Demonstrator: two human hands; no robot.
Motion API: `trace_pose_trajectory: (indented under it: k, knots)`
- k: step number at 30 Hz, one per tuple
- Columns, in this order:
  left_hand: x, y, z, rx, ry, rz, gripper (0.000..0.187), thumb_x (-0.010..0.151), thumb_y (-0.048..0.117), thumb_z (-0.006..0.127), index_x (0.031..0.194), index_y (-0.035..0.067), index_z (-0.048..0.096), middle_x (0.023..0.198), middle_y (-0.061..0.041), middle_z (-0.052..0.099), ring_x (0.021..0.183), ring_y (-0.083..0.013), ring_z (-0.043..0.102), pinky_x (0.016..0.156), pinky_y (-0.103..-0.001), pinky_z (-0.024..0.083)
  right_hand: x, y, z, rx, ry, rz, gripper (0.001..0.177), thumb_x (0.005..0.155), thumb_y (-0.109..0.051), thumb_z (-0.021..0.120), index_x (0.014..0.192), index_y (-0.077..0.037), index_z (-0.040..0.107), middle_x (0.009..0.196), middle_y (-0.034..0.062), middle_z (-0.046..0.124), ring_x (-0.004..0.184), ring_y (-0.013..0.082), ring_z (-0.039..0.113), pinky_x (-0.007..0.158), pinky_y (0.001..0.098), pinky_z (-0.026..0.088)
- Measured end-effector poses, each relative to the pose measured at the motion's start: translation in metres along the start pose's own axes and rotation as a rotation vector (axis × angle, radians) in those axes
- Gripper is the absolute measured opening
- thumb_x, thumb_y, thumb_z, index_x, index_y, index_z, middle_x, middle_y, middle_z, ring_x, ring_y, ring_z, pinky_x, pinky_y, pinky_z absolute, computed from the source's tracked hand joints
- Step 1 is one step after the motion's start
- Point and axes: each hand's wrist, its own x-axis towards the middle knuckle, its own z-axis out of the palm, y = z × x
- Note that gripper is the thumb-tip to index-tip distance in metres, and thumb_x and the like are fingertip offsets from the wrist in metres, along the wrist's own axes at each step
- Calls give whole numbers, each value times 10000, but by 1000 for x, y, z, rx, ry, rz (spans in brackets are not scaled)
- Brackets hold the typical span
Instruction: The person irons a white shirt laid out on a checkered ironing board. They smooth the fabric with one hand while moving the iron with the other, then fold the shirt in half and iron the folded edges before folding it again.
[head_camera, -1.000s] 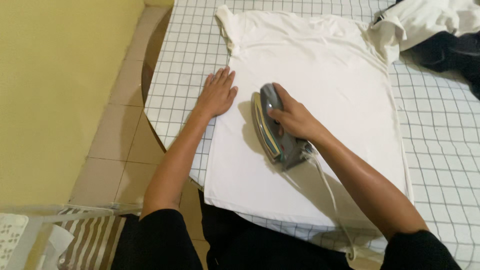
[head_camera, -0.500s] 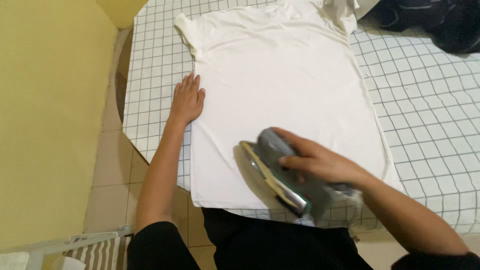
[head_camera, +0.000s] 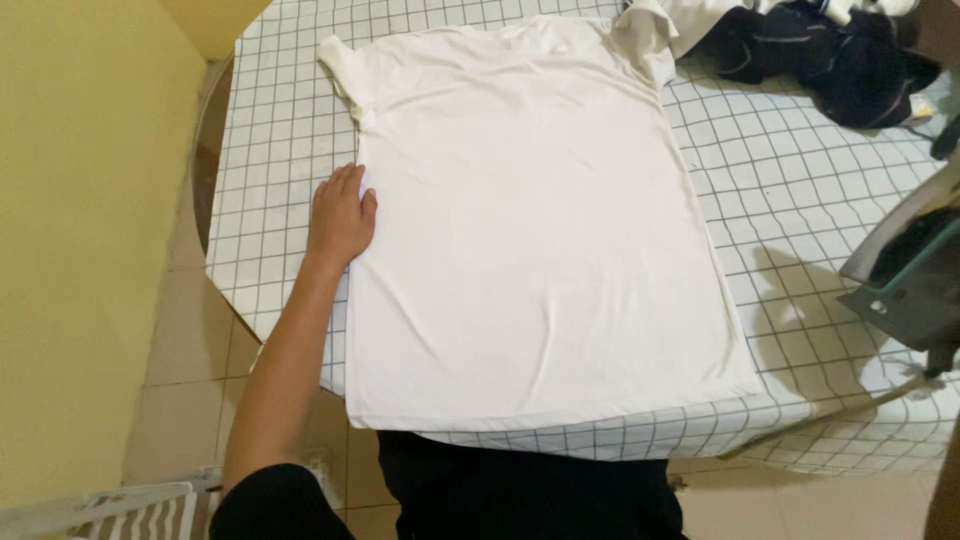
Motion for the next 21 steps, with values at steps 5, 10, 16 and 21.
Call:
trace_pose_trajectory:
  k: [5, 10, 16, 21]
  knots:
    - [-13, 13, -6, -6, -19, -58, 447, 1064, 213, 514, 1432, -39, 527, 1468, -244, 545, 1397, -391, 487, 1169, -529, 347, 46, 26, 8, 22, 9, 29, 535, 975, -247, 647, 1488, -107, 583, 1025, 219, 653, 894, 308, 644, 788, 471, 560]
    - [-43, 37, -13, 90, -92, -110, 556, 1042, 277, 537, 1490, -38, 441, 1551, -319, 383, 1399, -453, 405, 1135, -586, 283, 50, 48, 33, 45, -19, 61, 498, 994, -267, 651, 1452, -78, 598, 1051, 226, 655, 924, 315, 647, 806, 467, 556]
    - [-119, 89, -44, 68, -93, -125, 608, 1041, 333, 544, 1510, -32, 413, 1562, -322, 390, 1461, -446, 357, 1192, -598, 245, 34, 68, 44, 104, 1, 82, 464, 1017, -291, 656, 1408, -44, 616, 1081, 235, 657, 960, 323, 651, 829, 462, 550]
    - [-171, 131, -75, 83, -129, -335, 663, 985, 370, 603, 1493, -17, 424, 1515, -257, 467, 1393, -414, 417, 1106, -564, 328, -1, 73, 46, 129, 62, 29, 448, 1036, -310, 660, 1372, -16, 632, 1106, 242, 659, 990, 329, 654, 848, 458, 545]
